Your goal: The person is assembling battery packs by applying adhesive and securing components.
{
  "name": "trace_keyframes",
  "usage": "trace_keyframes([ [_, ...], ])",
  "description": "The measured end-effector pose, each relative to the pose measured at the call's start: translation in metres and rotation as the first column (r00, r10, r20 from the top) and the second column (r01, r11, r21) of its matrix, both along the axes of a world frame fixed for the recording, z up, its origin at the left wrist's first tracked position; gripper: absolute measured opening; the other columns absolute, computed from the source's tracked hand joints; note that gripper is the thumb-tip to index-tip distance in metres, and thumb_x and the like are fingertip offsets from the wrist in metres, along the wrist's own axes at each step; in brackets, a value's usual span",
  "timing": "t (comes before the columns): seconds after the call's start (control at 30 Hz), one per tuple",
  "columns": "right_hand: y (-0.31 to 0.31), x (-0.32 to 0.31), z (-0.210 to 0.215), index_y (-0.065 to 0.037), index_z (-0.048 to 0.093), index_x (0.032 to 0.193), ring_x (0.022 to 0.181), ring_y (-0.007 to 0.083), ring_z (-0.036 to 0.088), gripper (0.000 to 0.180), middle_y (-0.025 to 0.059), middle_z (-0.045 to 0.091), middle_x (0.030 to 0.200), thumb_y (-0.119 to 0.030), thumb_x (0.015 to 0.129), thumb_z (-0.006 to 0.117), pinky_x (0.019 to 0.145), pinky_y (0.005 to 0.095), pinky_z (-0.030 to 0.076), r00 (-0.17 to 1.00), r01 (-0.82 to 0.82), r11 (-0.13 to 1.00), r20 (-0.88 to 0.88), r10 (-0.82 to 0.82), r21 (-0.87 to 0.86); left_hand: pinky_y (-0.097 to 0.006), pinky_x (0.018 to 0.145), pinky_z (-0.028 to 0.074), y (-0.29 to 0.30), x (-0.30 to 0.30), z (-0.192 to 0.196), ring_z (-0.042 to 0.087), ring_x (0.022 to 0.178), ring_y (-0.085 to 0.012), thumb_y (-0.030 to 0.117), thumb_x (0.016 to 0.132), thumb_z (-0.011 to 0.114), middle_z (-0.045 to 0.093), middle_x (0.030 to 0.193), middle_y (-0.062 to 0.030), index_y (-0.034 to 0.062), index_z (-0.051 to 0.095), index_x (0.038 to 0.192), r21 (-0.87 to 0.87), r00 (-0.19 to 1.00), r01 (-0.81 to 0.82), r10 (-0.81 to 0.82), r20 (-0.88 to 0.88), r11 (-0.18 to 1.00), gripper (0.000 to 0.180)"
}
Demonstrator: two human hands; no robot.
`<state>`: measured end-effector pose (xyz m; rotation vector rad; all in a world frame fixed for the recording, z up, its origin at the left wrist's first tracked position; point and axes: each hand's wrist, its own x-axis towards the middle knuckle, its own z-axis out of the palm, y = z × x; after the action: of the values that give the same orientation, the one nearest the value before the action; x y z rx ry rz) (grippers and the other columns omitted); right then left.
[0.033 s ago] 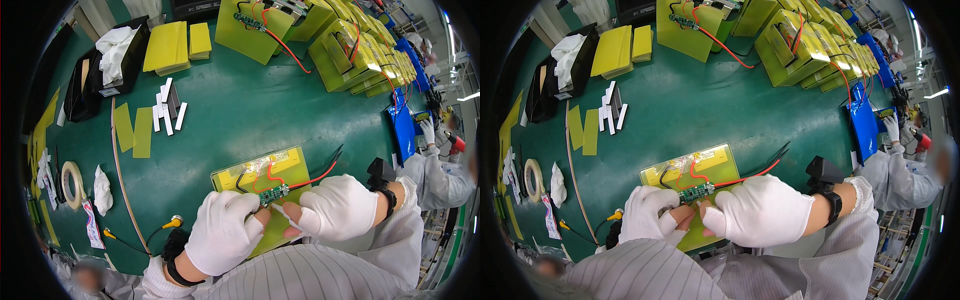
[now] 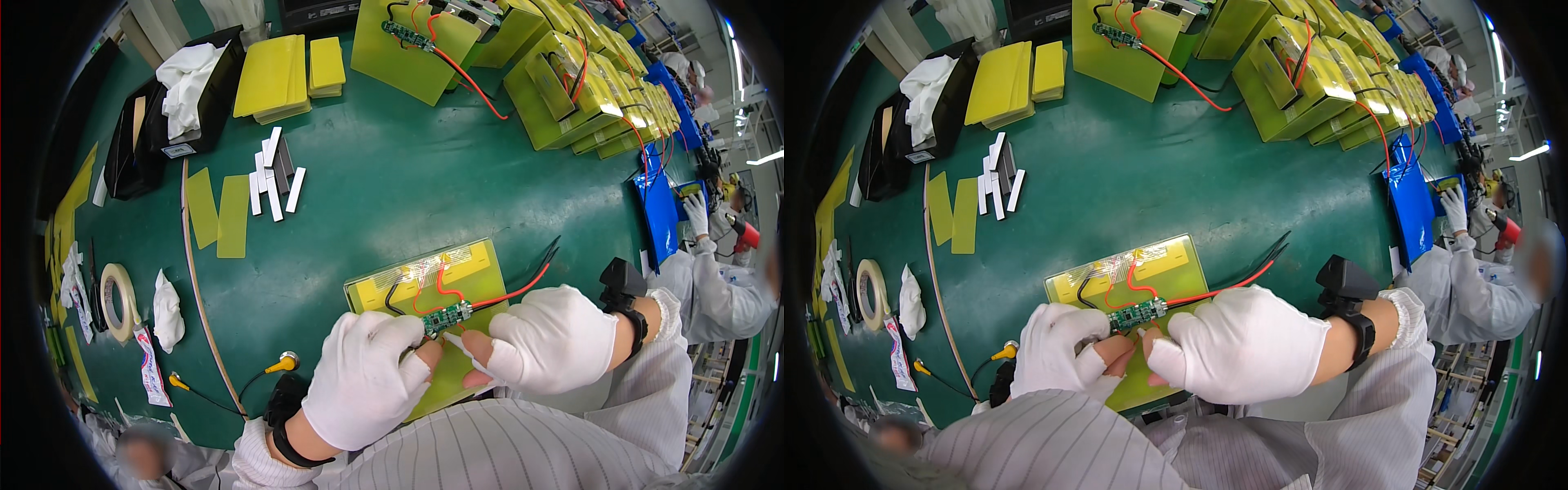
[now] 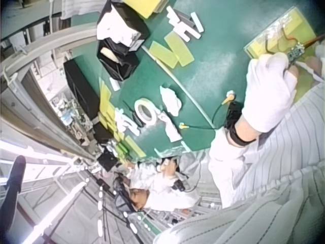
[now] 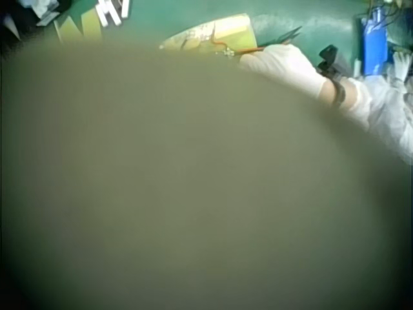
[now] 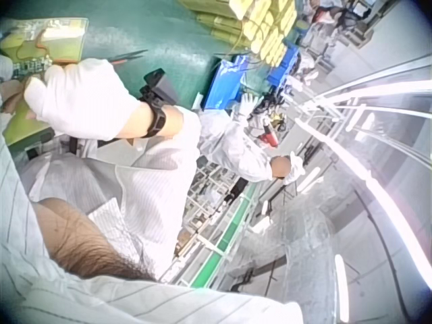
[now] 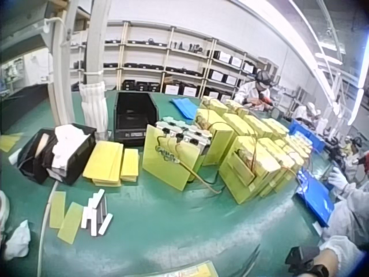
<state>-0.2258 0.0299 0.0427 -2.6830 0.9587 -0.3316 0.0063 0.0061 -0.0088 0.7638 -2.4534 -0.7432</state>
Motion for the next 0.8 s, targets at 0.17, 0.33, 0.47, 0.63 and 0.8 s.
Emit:
trace_keyframes([
  [0.17, 0.0007, 0.0007, 0.0003, 0.002, 0.042, 0.136, 0.039, 0.0145, 0.042, 0.073, -0.0017, 0.04, 0.056, -0.035, 0.082, 0.074, 0.035, 0.0303, 0.028, 1.0, 0.002, 1.0, -0.011, -0.002, -0.01, -0.039, 0.064, 0.041, 0.0006, -0.0005, -0.0005, 0.055, 0.08, -0.0245, 0.008, 0.072, 0.072, 0.057, 0.092, -0.004, 0.0071, 0.064, 0.086, -0.029, 1.0, -0.011, 0.01, -0.013, 1.0, 0.016],
  [0.33, 0.0009, 0.0008, 0.0001, 0.003, 0.043, 0.135, 0.039, 0.0145, 0.042, 0.073, -0.0017, 0.04, 0.055, -0.035, 0.082, 0.074, 0.034, 0.0301, 0.028, 1.0, -0.002, 1.0, -0.009, 0.002, -0.005, -0.039, 0.064, 0.041, 0.0002, -0.0004, 0.0006, 0.055, 0.08, -0.0245, 0.007, 0.072, 0.073, 0.058, 0.091, -0.0041, 0.0067, 0.064, 0.085, -0.022, 1.0, -0.007, 0.007, -0.014, 1.0, 0.016],
  [0.47, 0.0012, 0.0009, -0.0004, 0.003, 0.044, 0.134, 0.038, 0.0144, 0.042, 0.072, -0.0018, 0.04, 0.054, -0.035, 0.081, 0.075, 0.034, 0.0299, 0.028, 1.0, -0.002, 1.0, -0.016, 0.002, 0.001, -0.038, 0.064, 0.041, 0.0002, -0.0003, 0.0, 0.055, 0.08, -0.0244, 0.007, 0.072, 0.073, 0.058, 0.091, -0.0042, 0.0065, 0.064, 0.085, -0.019, 1.0, -0.006, 0.006, -0.009, 1.0, 0.016],
  [0.63, 0.0015, 0.0004, -0.001, 0.003, 0.044, 0.133, 0.038, 0.0144, 0.042, 0.072, -0.0019, 0.04, 0.054, -0.035, 0.081, 0.075, 0.034, 0.0299, 0.028, 1.0, -0.002, 1.0, -0.013, 0.002, -0.007, -0.038, 0.064, 0.041, -0.0003, 0.0, 0.0006, 0.055, 0.08, -0.0244, 0.008, 0.073, 0.072, 0.058, 0.091, -0.004, 0.0072, 0.065, 0.088, -0.016, 1.0, 0.0, 0.0, 0.002, 1.0, 0.017],
  [0.8, 0.0017, 0.0001, -0.0016, 0.002, 0.044, 0.133, 0.038, 0.0144, 0.042, 0.072, -0.0018, 0.041, 0.054, -0.035, 0.08, 0.076, 0.034, 0.0299, 0.028, 1.0, -0.001, 1.0, -0.005, 0.001, -0.008, -0.038, 0.065, 0.041, 0.0001, 0.0002, 0.0008, 0.055, 0.081, -0.0244, 0.008, 0.073, 0.072, 0.058, 0.092, -0.0038, 0.0081, 0.066, 0.089, -0.018, 1.0, -0.003, 0.003, -0.002, 1.0, 0.017],
])
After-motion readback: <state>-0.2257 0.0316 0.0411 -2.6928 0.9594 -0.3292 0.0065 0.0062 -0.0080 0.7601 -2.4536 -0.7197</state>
